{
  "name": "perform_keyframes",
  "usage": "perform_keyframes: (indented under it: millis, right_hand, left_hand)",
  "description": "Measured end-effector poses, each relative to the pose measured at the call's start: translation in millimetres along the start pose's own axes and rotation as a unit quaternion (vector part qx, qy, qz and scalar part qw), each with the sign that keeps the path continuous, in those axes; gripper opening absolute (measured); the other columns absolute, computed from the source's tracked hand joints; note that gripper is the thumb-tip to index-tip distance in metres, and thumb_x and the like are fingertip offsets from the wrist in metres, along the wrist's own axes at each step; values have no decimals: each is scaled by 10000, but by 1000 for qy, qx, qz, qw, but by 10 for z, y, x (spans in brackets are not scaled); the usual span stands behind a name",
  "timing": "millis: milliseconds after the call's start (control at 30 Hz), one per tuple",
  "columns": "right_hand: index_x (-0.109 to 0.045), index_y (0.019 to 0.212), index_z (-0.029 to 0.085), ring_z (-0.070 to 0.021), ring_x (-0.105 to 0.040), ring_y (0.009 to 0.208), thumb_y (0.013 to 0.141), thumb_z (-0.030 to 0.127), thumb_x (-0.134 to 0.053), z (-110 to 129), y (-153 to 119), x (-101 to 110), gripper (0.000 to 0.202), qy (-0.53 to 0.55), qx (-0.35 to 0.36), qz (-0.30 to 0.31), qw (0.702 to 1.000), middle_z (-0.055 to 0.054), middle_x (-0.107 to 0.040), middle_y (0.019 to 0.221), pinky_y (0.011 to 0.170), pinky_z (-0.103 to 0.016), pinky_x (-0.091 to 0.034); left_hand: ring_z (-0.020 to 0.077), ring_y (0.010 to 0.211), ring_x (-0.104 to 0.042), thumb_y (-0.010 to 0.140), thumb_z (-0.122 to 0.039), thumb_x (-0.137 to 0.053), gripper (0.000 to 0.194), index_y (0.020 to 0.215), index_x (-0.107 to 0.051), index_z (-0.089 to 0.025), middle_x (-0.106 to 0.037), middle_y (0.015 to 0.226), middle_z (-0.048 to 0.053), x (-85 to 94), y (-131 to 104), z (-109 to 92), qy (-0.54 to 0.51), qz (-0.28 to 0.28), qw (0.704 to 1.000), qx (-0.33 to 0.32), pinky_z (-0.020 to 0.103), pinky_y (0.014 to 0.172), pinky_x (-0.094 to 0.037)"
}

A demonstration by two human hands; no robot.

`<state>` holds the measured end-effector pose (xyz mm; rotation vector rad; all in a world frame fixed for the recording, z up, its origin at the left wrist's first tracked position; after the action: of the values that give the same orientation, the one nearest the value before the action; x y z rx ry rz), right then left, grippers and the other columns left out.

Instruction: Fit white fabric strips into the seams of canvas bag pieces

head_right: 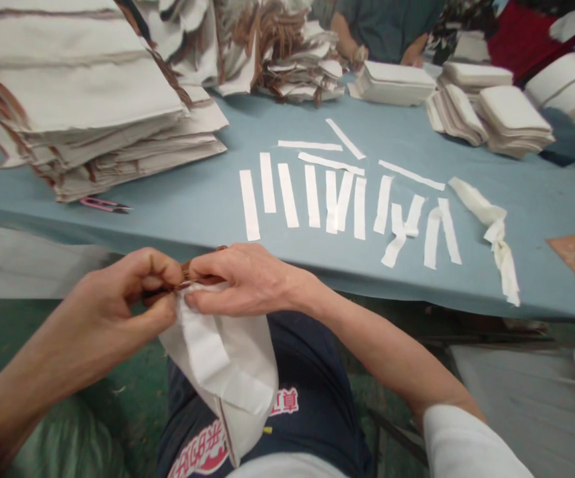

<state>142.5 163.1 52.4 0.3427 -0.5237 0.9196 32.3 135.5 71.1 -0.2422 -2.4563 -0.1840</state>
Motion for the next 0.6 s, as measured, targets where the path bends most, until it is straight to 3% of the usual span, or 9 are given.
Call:
perform_keyframes:
  millis: [100,333,500,600]
  right_hand:
    - [-482,762,240,-125,-427,650,938,378,-598,-29,-6,-9,252,25,-12,-3,1000,57,-466,702,632,-294,-254]
    - [-453,733,242,-127,-411,681,930,349,-584,39,5,-40,260,115,3,-5,993,53,-423,711,635,-284,-288]
    - [-499,715,232,-112,-425,674,887,293,-615,12,-15,-75,217,262,-7,-25,965,55,-456,714,629,-256,-340]
    - [-595,759,212,-105,-421,649,854,325,-657,-49,-56,-161,160,348,-33,-15,937,52,-507,717,608,-250,-357]
  left_hand:
    - [175,590,-734,838,-275,-629,114,909,-716,-258,-821,758,-20,-29,-22,74,-32,15,999,12,233,539,-522]
    - [111,531,-694,885,-168,-587,155,906,-698,-275,-773,712,-74,85,-88,-279,49,-44,989,-129,187,537,-511]
    - [140,676,-803,942,-87,-593,257,1040,-672,-311,-840,858,-51,43,-247,-329,118,-87,964,-223,212,667,-604]
    - [180,797,-849,953,-44,-594,315,1102,-675,-309,-862,922,3,-38,-306,-310,119,-78,950,-278,262,766,-668]
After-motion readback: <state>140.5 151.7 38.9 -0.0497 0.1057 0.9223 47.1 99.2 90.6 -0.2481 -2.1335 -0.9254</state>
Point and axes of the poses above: each hand's wrist, its own y-axis towards the middle knuckle, its own x-axis out of the back of the hand, z = x × y, the point moved 10 cm from there along y, towards the middle knuckle
